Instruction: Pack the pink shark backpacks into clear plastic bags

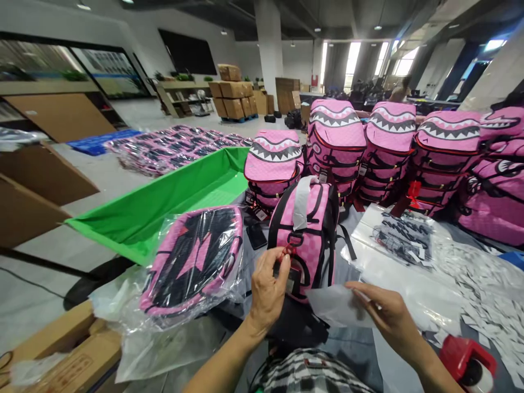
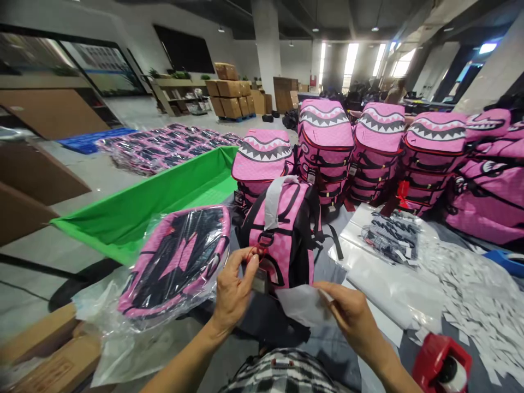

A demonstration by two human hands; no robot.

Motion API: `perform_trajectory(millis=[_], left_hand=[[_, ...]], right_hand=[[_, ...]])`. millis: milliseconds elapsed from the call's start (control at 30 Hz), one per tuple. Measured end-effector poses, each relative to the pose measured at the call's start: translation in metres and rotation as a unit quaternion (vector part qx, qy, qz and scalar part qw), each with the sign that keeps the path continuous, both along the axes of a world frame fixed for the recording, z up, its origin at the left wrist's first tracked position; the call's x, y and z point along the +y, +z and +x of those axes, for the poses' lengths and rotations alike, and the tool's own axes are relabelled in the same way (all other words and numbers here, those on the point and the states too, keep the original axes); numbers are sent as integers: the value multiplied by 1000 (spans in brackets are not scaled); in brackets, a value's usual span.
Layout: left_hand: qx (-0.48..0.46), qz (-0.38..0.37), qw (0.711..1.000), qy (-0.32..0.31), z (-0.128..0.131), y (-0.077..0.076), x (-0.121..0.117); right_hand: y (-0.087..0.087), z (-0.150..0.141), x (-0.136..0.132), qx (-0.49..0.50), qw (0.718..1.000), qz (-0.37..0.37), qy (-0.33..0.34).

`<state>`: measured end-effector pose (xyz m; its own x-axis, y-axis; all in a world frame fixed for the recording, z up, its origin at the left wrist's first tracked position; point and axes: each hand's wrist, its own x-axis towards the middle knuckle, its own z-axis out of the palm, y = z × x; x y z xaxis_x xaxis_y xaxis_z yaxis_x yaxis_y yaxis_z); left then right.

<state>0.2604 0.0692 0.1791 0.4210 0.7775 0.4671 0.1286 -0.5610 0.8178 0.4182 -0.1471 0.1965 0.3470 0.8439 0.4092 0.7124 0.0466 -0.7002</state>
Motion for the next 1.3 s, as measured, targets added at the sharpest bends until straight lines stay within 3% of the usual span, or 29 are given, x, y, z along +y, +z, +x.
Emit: perform_trajectory(millis=[100, 167, 233, 333, 367, 433, 500, 567, 633, 667, 733, 800, 900, 1000, 1133, 1300], left_hand=[[-7, -223, 966, -129, -12, 20, 20], [-23, -372, 906, -201, -14, 39, 37], [-35, -474, 845, -243, -10, 61, 51], [-43, -492, 820, -289, 3, 92, 56], [-41, -477, 822, -308, 6, 99, 54], [-34, -433, 832, -344, 7, 107, 48], [-24, -362, 859, -362, 1, 102, 41], [-7, -240, 903, -356, -9, 85, 35], [7, -53, 940, -338, -18, 59, 30], [10, 56, 944, -324, -21, 46, 28], [10, 249, 928, -276, -26, 22, 24], [3, 347, 913, -216, -27, 7, 23], [-25, 316, 944, -94, -22, -1, 31], [-52, 176, 983, 9, -9, 1, 45], [-85, 4, 996, 4, 12, 2, 55], [-104, -27, 994, 26, 18, 5, 44]], right_hand=[[14, 3, 3, 31, 996, 15, -88], [20, -3, 13, 63, 994, -14, -84], [21, -18, 33, 88, 994, -54, -42], [15, -46, 74, 30, 997, -72, 17], [14, -53, 87, -30, 998, -53, 10], [16, -60, 108, -189, 979, 10, -72], [22, -59, 119, -322, 924, 64, -195], [29, -54, 121, -357, 890, 71, -276], [33, -48, 119, -322, 897, 65, -296], [34, -46, 118, -300, 904, 65, -297], [34, -44, 118, -271, 912, 64, -302], [34, -45, 120, -264, 913, 59, -304], [35, -45, 124, -272, 913, 53, -299], [37, -44, 126, -293, 910, 61, -288], [38, -41, 125, -311, 907, 77, -274], [41, -35, 119, -284, 927, 70, -235]])
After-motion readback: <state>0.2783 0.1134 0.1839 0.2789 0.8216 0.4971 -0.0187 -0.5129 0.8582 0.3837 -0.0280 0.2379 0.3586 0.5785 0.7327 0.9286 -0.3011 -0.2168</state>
